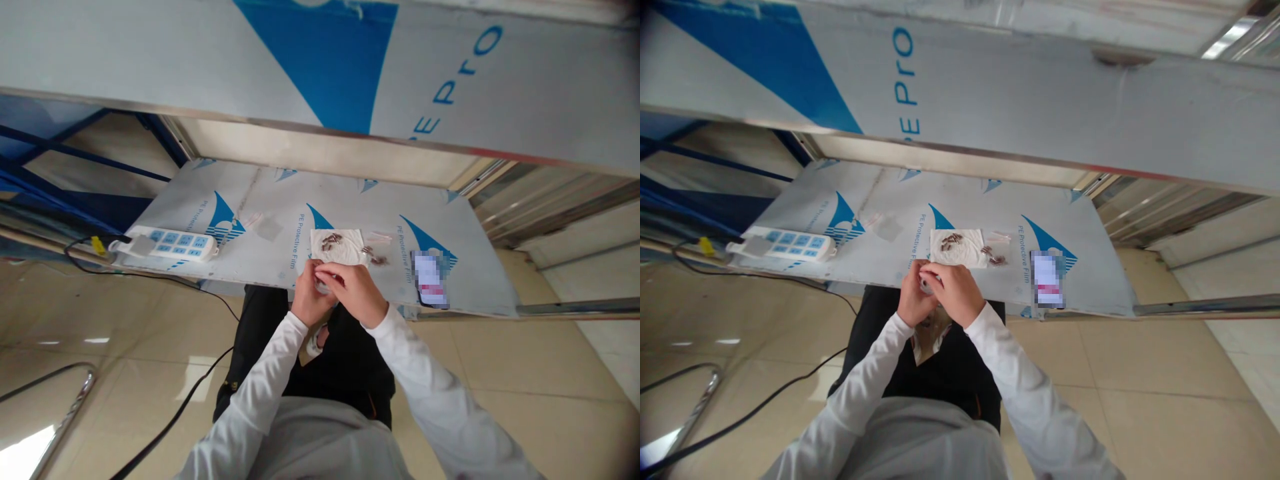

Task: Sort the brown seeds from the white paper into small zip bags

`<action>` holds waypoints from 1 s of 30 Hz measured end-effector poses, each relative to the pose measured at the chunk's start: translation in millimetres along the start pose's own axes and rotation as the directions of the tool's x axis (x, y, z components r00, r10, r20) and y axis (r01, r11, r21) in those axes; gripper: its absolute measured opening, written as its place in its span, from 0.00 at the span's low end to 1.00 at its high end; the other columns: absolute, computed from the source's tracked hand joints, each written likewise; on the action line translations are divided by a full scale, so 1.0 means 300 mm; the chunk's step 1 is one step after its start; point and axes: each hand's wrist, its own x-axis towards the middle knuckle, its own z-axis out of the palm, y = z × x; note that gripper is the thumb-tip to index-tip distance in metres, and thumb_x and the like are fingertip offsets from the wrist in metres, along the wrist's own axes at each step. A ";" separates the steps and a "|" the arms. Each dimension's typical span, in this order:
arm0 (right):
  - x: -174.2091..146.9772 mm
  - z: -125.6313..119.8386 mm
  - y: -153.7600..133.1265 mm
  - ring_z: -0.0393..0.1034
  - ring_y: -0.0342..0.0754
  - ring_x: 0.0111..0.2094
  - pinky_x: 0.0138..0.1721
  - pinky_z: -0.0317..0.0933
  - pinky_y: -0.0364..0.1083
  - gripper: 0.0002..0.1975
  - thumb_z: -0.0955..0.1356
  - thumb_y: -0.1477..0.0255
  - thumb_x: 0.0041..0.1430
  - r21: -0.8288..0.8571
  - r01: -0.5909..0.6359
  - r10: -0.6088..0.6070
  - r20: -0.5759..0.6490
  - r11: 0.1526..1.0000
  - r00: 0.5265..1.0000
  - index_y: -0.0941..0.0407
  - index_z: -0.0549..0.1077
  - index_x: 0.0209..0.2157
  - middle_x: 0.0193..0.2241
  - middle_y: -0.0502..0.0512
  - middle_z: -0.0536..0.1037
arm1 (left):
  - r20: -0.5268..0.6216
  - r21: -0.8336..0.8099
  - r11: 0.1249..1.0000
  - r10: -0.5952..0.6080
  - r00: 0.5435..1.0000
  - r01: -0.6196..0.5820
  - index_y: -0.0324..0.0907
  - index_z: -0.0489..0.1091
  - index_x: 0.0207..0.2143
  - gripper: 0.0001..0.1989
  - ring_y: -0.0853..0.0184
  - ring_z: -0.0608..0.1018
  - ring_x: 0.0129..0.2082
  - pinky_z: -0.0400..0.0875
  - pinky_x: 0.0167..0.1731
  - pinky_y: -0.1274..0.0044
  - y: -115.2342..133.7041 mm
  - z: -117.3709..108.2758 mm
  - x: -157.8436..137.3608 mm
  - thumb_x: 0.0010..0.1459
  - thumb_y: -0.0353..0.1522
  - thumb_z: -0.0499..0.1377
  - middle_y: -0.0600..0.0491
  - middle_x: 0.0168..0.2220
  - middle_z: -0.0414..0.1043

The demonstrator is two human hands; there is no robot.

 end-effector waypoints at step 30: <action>0.289 0.187 0.489 0.70 0.48 0.42 0.48 0.62 0.46 0.13 0.65 0.84 0.52 -0.289 -0.026 0.037 0.033 0.957 0.999 0.59 0.76 0.38 0.39 0.60 0.77 | -0.122 0.057 0.981 -0.178 0.976 0.186 0.43 0.61 0.38 0.14 0.71 0.74 0.27 0.67 0.33 0.78 -0.059 -0.116 -0.046 0.50 0.35 0.62 0.58 0.27 0.70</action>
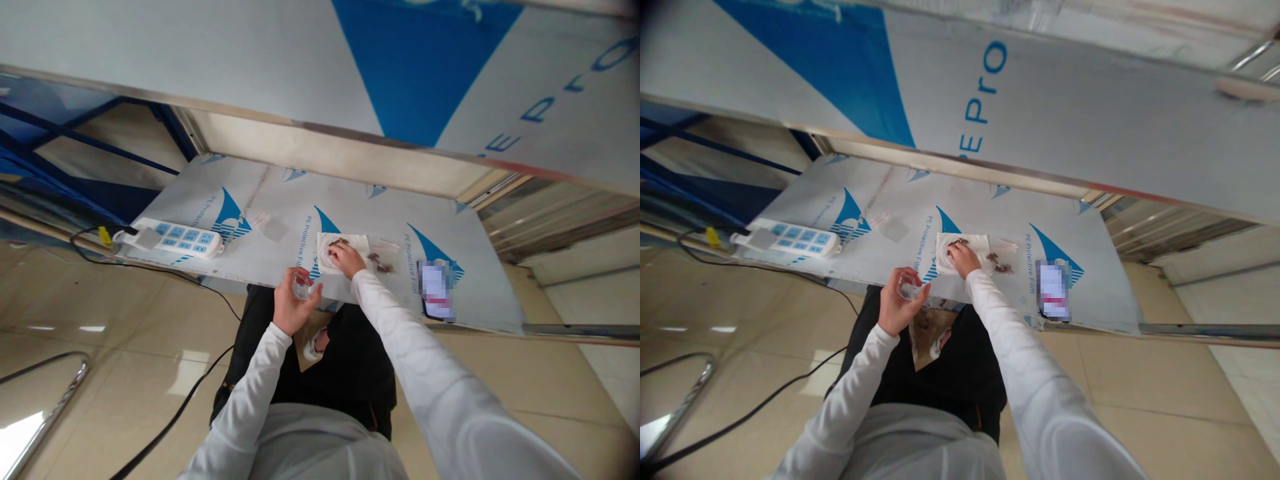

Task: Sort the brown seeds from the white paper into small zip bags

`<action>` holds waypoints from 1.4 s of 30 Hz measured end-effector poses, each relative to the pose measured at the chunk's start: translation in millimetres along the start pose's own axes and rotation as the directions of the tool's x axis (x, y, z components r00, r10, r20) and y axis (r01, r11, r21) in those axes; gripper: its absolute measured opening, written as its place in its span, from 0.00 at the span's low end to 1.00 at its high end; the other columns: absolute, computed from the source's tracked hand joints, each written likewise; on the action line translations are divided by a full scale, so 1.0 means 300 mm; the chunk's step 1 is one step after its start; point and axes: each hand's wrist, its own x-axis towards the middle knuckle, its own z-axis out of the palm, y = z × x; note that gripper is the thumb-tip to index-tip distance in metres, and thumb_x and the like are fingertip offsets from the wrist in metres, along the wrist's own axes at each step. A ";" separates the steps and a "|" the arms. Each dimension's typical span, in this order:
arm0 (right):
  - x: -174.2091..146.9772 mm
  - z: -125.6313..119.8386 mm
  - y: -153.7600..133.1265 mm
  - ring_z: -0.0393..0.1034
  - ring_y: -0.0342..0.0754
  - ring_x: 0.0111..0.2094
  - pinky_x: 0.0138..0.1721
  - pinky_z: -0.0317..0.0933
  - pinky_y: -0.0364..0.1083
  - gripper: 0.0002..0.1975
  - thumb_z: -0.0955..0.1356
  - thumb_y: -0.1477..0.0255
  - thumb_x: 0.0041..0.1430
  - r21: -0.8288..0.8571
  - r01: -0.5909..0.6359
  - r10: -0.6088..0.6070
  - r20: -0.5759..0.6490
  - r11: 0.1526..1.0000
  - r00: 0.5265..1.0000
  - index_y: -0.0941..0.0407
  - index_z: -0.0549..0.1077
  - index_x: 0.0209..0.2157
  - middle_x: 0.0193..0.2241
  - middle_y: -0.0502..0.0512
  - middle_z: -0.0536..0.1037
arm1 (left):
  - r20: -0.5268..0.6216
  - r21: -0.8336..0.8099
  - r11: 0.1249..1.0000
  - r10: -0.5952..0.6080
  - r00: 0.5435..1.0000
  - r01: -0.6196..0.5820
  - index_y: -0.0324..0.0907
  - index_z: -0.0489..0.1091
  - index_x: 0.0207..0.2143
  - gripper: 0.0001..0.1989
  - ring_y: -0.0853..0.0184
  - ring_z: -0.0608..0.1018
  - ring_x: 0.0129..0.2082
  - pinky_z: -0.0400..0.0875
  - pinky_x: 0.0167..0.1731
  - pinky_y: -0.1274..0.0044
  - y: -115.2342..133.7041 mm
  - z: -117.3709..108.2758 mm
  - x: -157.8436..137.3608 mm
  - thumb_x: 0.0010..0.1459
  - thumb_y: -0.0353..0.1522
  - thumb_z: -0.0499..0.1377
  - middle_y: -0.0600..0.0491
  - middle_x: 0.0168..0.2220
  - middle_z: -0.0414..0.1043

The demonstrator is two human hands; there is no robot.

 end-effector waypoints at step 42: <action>0.031 -0.010 0.019 0.67 0.49 0.43 0.50 0.60 0.46 0.11 0.66 0.82 0.52 -0.025 0.093 -0.094 -0.057 0.995 0.994 0.58 0.79 0.34 0.38 0.59 0.75 | -0.071 -0.442 0.872 -0.269 0.961 0.211 0.39 0.74 0.28 0.15 0.71 0.72 0.26 0.65 0.30 0.79 0.008 -0.067 0.039 0.57 0.42 0.57 0.53 0.26 0.74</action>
